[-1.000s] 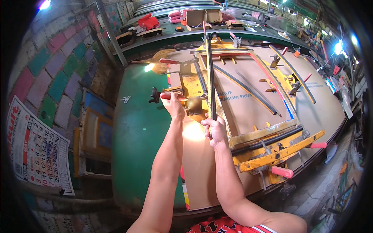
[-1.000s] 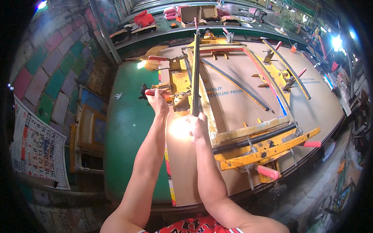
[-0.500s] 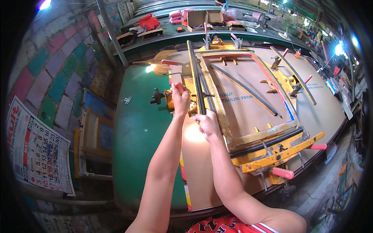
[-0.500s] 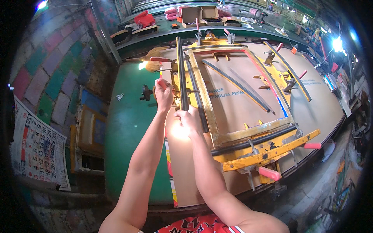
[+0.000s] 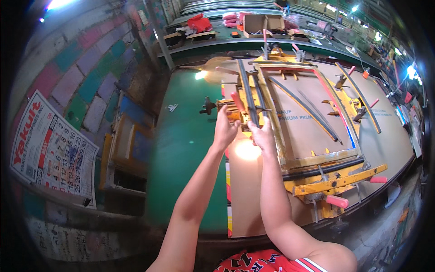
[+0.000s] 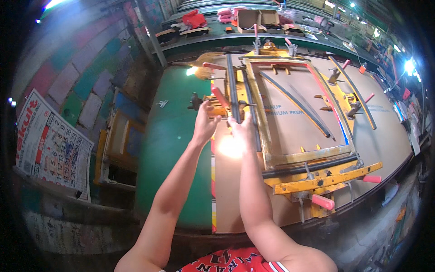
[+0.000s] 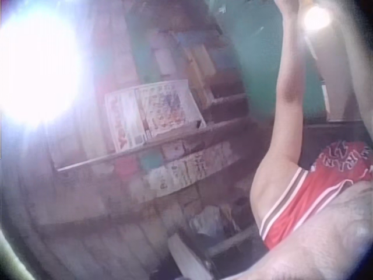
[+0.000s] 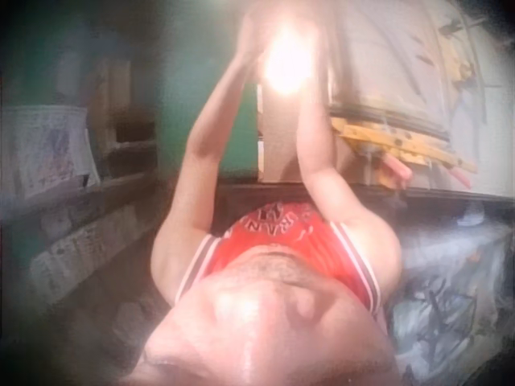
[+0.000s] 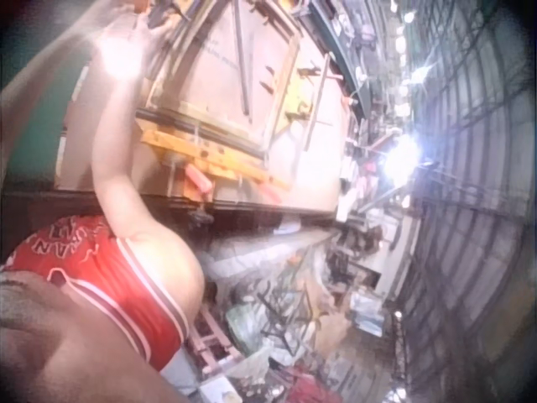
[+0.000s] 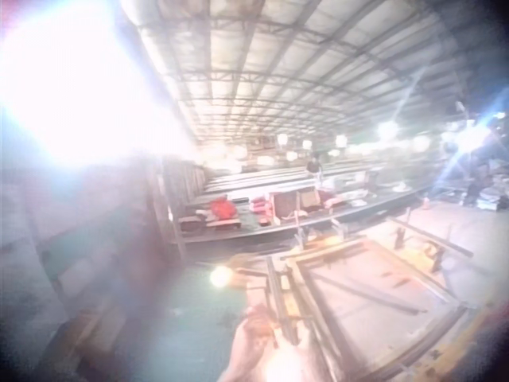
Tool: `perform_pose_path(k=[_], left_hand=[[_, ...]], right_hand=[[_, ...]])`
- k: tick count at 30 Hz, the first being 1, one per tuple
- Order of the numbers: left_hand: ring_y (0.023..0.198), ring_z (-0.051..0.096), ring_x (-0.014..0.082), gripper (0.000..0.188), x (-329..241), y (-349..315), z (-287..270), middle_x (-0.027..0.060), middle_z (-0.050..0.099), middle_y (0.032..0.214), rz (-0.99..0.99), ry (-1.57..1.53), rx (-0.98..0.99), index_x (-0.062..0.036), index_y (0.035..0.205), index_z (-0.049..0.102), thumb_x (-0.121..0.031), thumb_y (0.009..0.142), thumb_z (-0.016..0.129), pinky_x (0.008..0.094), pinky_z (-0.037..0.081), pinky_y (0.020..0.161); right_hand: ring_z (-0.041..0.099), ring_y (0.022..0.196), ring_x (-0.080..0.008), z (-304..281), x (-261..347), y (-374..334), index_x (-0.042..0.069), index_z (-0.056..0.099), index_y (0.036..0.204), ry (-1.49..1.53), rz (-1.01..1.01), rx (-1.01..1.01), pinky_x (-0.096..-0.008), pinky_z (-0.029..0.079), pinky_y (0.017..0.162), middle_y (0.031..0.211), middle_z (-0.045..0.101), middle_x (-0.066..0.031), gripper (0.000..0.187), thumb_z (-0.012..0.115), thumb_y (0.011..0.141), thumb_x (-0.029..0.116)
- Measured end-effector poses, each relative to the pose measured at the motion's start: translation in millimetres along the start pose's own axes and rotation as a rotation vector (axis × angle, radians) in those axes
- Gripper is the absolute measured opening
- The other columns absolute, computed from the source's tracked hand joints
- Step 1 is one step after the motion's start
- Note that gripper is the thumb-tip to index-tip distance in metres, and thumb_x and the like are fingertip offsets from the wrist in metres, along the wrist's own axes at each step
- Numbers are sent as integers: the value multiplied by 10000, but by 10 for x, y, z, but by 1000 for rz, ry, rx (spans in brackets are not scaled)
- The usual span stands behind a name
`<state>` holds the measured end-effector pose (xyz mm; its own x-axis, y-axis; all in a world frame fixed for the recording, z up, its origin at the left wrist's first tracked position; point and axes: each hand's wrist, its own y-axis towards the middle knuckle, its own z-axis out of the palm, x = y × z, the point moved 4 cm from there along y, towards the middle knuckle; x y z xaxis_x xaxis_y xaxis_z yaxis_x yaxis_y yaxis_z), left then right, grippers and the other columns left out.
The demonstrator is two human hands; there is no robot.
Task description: The person assembles a wooden frame by hand, positioning and securing long wooden strips with clamps on a workbench. The person adjusts the clamps and aligns the pieces to form a rectangular frame structure.
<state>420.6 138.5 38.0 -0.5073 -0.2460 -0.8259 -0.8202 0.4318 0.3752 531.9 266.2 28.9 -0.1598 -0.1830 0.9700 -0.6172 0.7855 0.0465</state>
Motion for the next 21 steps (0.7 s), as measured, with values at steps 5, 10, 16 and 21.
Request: perform_pose_path(k=[5,10,16,21], left_hand=[[1159,559,286,562,-459,-849,-684,152,534,1282,-16,46,317,-3,1349,451,-123,863,708,398,457,1001],[1279,465,348,569,-716,-1517,-1685,173,456,1386,69,293,362,-25,1366,448,-123,868,705,417,403,1067],[1339,406,358,603,-985,-2187,-2944,142,417,1452,240,405,222,-71,1402,441,-118,864,707,443,370,1095],[1349,395,361,599,-927,-2463,-3610,141,406,1463,290,373,265,-83,1399,447,-110,860,707,450,357,1101]], right_hand=[[443,1213,-384,-189,656,-708,-3,500,1240,-319,-585,-535,-515,339,1043,1242,495,-199,493,696,810,140],[535,1104,-329,184,1215,-1373,10,612,1073,-90,-771,-119,-422,396,1000,1107,576,-151,282,683,805,61],[565,1118,-322,738,1352,-2214,42,575,1264,-183,-587,201,-400,446,994,1238,569,-158,448,695,842,133],[546,1169,-344,1184,1450,-2887,57,517,1350,-257,-604,249,-418,441,1013,1290,532,-182,542,691,850,171]])
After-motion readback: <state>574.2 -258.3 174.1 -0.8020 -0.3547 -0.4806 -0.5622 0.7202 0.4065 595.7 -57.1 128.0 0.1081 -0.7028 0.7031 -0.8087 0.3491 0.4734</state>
